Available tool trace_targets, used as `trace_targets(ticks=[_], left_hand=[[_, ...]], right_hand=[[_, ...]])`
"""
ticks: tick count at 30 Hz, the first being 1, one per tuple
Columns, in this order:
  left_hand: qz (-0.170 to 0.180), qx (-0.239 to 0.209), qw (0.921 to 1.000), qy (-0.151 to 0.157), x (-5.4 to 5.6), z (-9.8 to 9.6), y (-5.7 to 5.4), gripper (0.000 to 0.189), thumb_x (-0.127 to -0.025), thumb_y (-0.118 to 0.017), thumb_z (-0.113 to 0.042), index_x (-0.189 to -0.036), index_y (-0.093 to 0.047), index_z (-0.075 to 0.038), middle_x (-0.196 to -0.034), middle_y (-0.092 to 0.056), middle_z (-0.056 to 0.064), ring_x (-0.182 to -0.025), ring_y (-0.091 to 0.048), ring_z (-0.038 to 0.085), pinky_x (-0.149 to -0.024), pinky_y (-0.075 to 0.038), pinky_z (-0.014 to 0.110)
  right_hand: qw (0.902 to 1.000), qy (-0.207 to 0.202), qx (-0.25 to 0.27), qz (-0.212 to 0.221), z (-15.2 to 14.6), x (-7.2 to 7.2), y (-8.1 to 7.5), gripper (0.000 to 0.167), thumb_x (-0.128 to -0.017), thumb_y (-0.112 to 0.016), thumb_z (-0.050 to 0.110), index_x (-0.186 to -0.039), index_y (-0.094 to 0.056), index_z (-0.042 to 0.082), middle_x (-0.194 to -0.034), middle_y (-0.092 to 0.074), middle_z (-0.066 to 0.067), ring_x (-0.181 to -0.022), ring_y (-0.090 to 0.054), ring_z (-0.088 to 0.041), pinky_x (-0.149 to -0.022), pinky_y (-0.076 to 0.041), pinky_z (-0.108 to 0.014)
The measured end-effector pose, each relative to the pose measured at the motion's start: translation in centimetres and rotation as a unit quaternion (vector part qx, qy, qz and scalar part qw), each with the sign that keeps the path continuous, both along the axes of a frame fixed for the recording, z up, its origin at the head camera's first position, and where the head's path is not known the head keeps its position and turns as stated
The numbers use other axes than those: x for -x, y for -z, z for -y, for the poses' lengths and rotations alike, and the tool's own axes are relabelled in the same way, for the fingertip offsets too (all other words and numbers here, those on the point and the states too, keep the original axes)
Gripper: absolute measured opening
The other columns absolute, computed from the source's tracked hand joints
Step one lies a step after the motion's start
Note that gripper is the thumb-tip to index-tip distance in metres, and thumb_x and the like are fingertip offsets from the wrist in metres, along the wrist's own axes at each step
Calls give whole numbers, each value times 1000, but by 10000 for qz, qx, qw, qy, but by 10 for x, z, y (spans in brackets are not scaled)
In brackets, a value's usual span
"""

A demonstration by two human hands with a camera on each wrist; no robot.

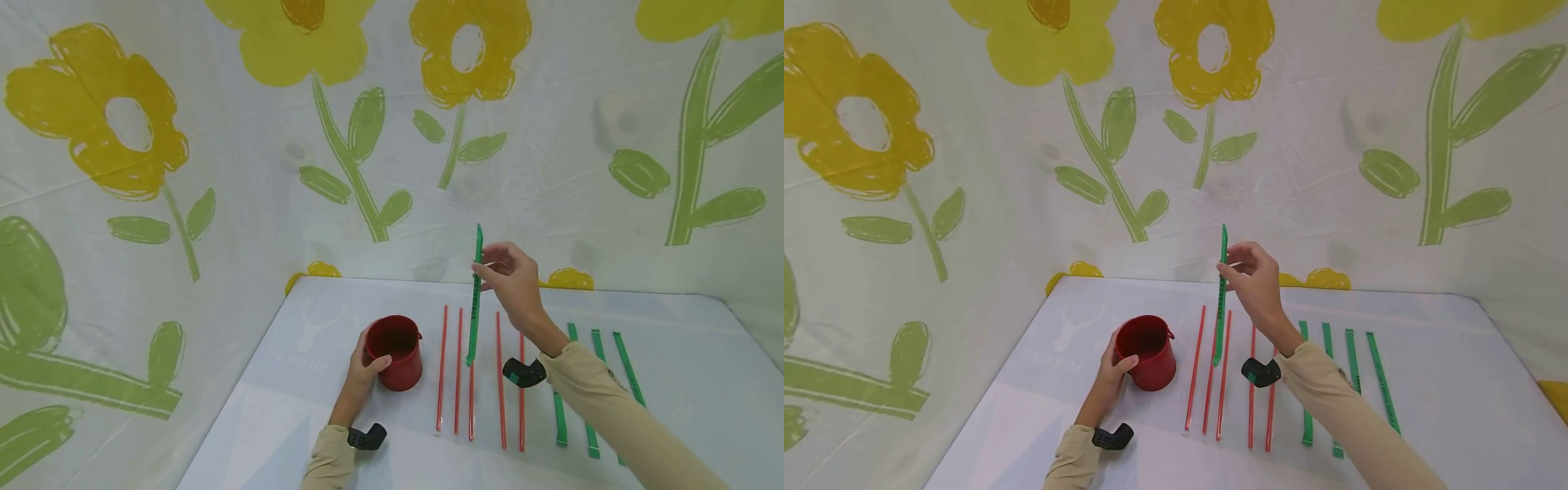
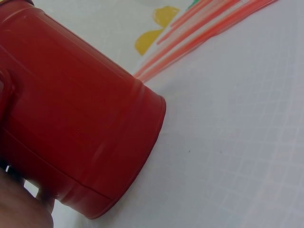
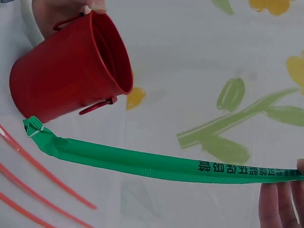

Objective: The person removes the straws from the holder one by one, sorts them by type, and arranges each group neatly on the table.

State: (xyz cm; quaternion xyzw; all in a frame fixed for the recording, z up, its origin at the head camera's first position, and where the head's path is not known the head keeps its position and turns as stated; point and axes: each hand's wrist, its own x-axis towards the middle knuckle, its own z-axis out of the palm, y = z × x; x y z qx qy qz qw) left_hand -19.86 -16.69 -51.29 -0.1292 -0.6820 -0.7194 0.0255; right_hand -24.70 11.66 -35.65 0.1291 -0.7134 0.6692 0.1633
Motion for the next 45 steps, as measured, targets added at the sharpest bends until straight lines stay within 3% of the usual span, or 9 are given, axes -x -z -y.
trace_targets(ticks=[15, 22, 31, 45], left_hand=[[-9, -62, 10000, -13, 0, 0, 0, 66, -84, -61, -21, -143, -33, -20, -139, -42, 7, -126, -37, 29, -93, -46, 36], [35, -75, 9999, -60, -1, 0, -1, 68, -82, -64, -24, -142, -34, -23, -138, -43, 6, -126, -36, 30, -92, -47, 39], [-65, -148, 9998, 86, 0, 1, 0, 66, -83, -61, -20, -143, -33, -18, -139, -42, 10, -127, -36, 33, -93, -46, 36], [87, -46, 9999, -20, -2, 0, -1, 68, -82, -63, -22, -143, -33, -22, -139, -42, 7, -127, -36, 30, -93, -46, 38]], right_hand=[[9993, 221, -249, 153, -27, -8, 17, 30, -87, -68, 11, -111, -54, -1, -96, -59, -9, -79, -62, -12, -62, -56, -30], [9974, 358, -418, 457, -40, -14, 23, 30, -88, -67, 14, -110, -54, 0, -94, -59, -5, -79, -62, -10, -62, -56, -28], [9945, 480, -662, 656, -61, -24, 35, 35, -88, -68, 15, -115, -53, -2, -96, -58, -5, -79, -62, -8, -61, -56, -27], [9917, 521, -867, 797, -99, -40, 51, 30, -87, -68, 15, -110, -56, 1, -91, -61, 5, -78, -63, -2, -59, -55, -26]])
